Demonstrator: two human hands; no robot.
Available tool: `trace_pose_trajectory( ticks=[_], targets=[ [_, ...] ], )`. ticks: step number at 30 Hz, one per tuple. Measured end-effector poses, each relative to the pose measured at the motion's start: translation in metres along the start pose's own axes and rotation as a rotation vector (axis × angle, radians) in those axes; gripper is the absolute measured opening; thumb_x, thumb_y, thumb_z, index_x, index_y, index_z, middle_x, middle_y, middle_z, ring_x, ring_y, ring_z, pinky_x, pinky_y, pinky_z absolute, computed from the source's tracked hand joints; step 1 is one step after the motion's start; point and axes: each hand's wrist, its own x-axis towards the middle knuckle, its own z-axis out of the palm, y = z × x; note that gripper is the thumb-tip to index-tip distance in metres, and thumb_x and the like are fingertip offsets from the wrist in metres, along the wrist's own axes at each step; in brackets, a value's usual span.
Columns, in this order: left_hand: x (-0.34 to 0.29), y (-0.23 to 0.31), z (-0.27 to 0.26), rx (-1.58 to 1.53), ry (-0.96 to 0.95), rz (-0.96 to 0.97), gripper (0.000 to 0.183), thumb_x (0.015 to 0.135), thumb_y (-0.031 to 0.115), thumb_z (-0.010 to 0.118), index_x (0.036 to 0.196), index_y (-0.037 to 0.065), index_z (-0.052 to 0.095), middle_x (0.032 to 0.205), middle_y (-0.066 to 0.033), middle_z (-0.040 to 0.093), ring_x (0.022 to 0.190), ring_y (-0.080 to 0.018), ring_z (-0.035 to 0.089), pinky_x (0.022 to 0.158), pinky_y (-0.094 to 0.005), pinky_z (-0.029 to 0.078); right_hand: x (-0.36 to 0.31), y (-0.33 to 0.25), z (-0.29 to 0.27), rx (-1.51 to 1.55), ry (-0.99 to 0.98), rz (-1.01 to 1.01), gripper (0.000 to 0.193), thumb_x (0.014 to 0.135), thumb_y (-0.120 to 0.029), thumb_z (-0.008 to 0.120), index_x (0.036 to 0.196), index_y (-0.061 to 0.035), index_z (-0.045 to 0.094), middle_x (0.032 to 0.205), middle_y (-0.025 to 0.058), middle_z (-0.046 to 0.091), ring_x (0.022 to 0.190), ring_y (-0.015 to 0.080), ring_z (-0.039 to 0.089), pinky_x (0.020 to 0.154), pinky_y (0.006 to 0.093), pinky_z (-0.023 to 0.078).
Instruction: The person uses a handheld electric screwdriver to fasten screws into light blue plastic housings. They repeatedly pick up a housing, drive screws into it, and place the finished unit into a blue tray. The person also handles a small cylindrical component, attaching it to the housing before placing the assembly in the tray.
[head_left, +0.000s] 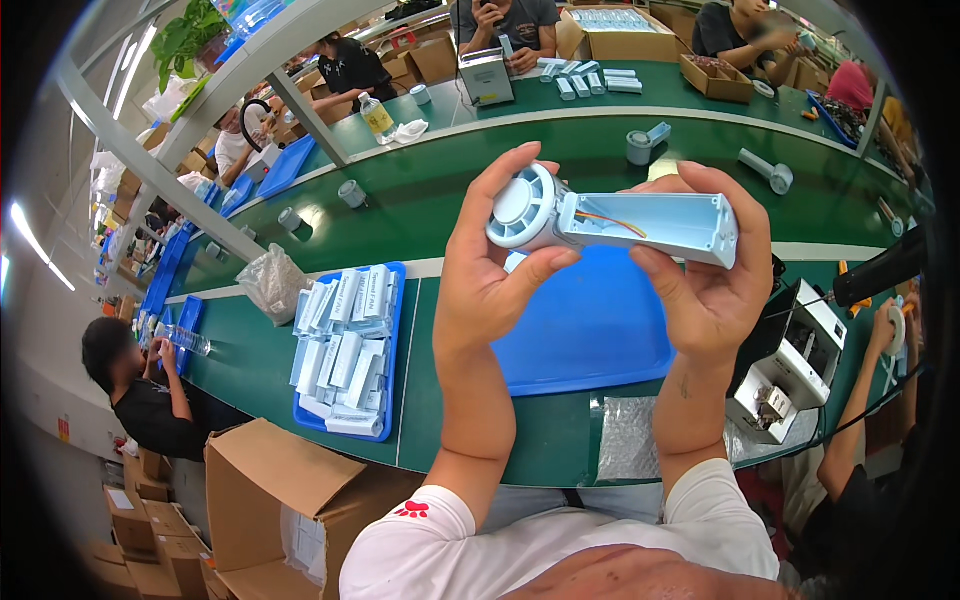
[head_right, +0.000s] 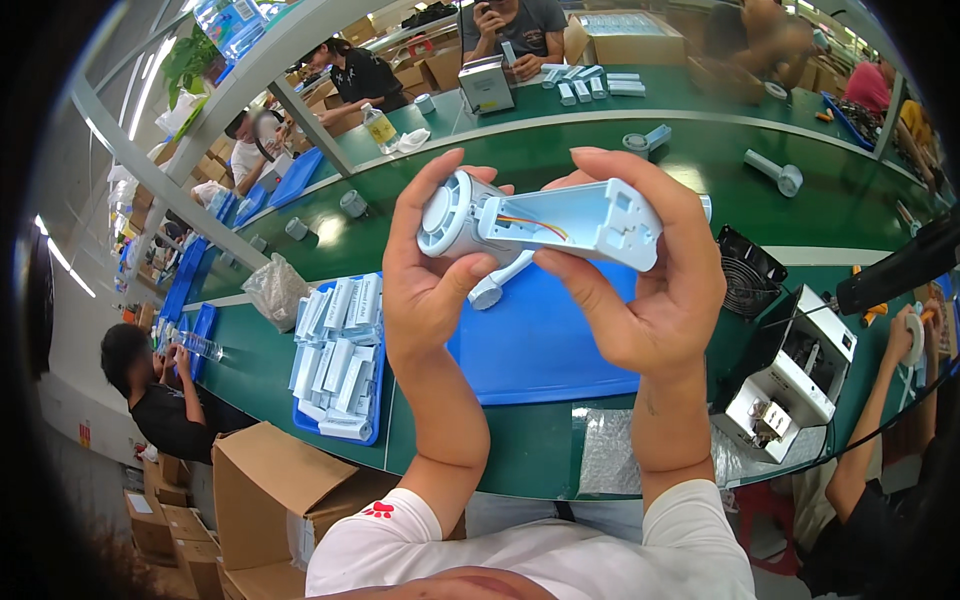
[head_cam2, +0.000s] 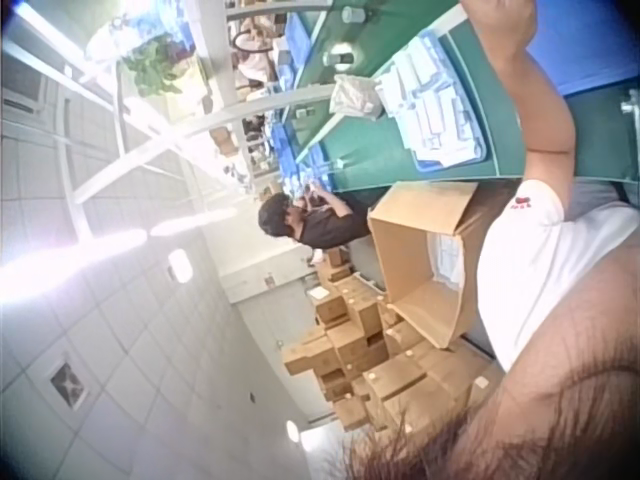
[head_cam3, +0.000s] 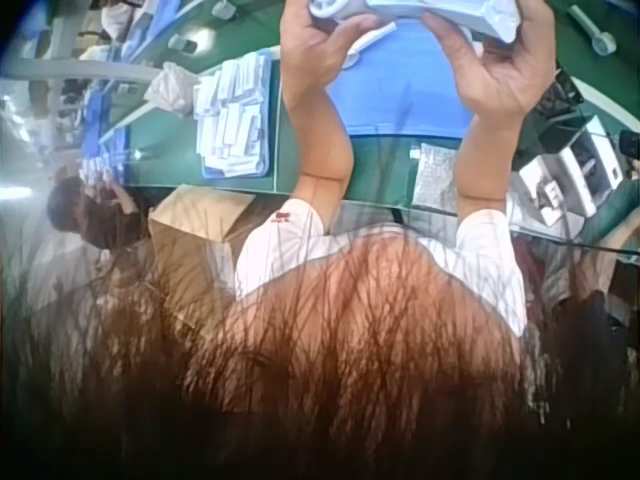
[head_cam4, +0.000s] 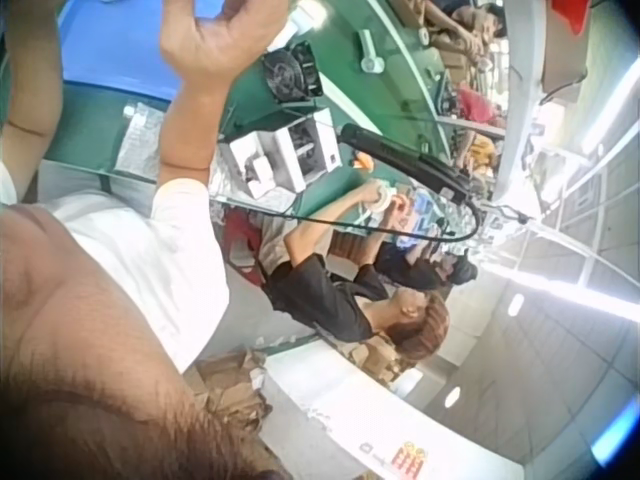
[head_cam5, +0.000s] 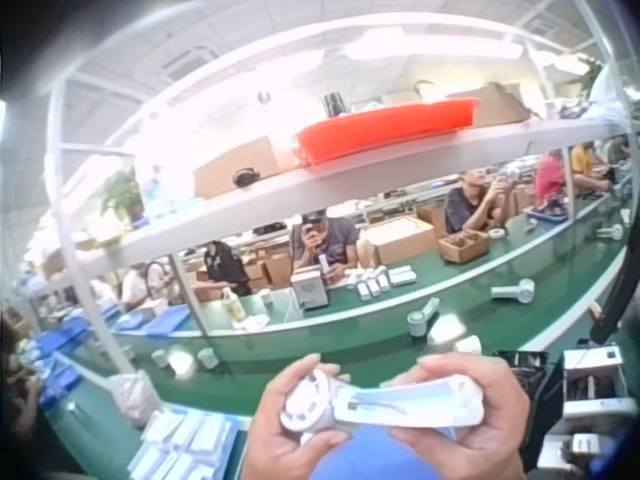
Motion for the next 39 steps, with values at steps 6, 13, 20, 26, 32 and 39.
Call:
trace_pose_trajectory(
  ticks=[6,13,20,26,32,39],
  targets=[
    [0.001,0.0,0.001,-0.017,-0.018,-0.024,0.087,0.082,0.016,0.087,0.154,0.0,0.04,0.142,-0.02,0.056,0.131,-0.0325,0.06,0.11,-0.0443,0.05,-0.001,-0.006,0.0,-0.013,0.012,0.006,0.062,0.079,0.003,0.086,0.134,0.0038,0.058,0.118,0.0175,0.07,0.107,0.0228,0.072,0.094,0.0329,0.057],
    [0.008,0.007,0.008,0.567,0.089,0.285,0.093,0.061,0.011,0.096,0.145,0.007,0.056,0.143,-0.0154,0.054,0.125,-0.0277,0.06,0.102,-0.0371,0.052,-0.004,0.001,0.01,0.034,0.028,-0.075,0.06,0.078,0.007,0.084,0.132,0.0052,0.057,0.118,0.0203,0.07,0.108,0.0255,0.071,0.093,0.035,0.058],
    [0.015,-0.014,0.019,0.578,0.301,0.488,0.074,0.058,0.005,0.092,0.128,0.006,0.069,0.13,-0.0157,0.066,0.112,-0.0313,0.069,0.092,-0.0382,0.057,-0.008,0.005,0.021,-0.017,0.028,-0.163,0.058,0.079,0.007,0.082,0.131,0.005,0.056,0.117,0.0223,0.07,0.104,0.0264,0.072,0.09,0.0351,0.058],
    [0.018,-0.022,0.013,0.607,0.317,0.531,0.072,0.057,0.006,0.092,0.125,0.005,0.071,0.128,-0.0176,0.069,0.112,-0.0315,0.07,0.093,-0.0379,0.057,-0.008,0.001,0.024,-0.122,-0.02,-0.142,0.059,0.081,0.006,0.083,0.131,0.0055,0.052,0.118,0.0222,0.068,0.107,0.0336,0.072,0.096,0.0434,0.058],
    [0.019,-0.035,0.009,0.493,0.286,0.529,0.071,0.058,0.01,0.092,0.125,0.004,0.071,0.127,-0.0178,0.069,0.11,-0.0317,0.07,0.093,-0.0375,0.057,-0.01,-0.002,0.027,-0.215,-0.024,-0.13,0.059,0.081,0.006,0.083,0.131,0.0047,0.052,0.12,0.0209,0.067,0.107,0.0309,0.072,0.096,0.0395,0.057],
    [0.011,-0.014,-0.001,0.54,-0.022,0.254,0.09,0.058,0.021,0.097,0.14,0.009,0.061,0.134,-0.0169,0.062,0.124,-0.0347,0.061,0.101,-0.0409,0.052,-0.006,0.006,0.021,-0.118,0.054,0.078,0.058,0.081,0.001,0.082,0.134,0.0013,0.058,0.122,0.0158,0.069,0.108,0.0212,0.07,0.089,0.0314,0.059]
  ],
)
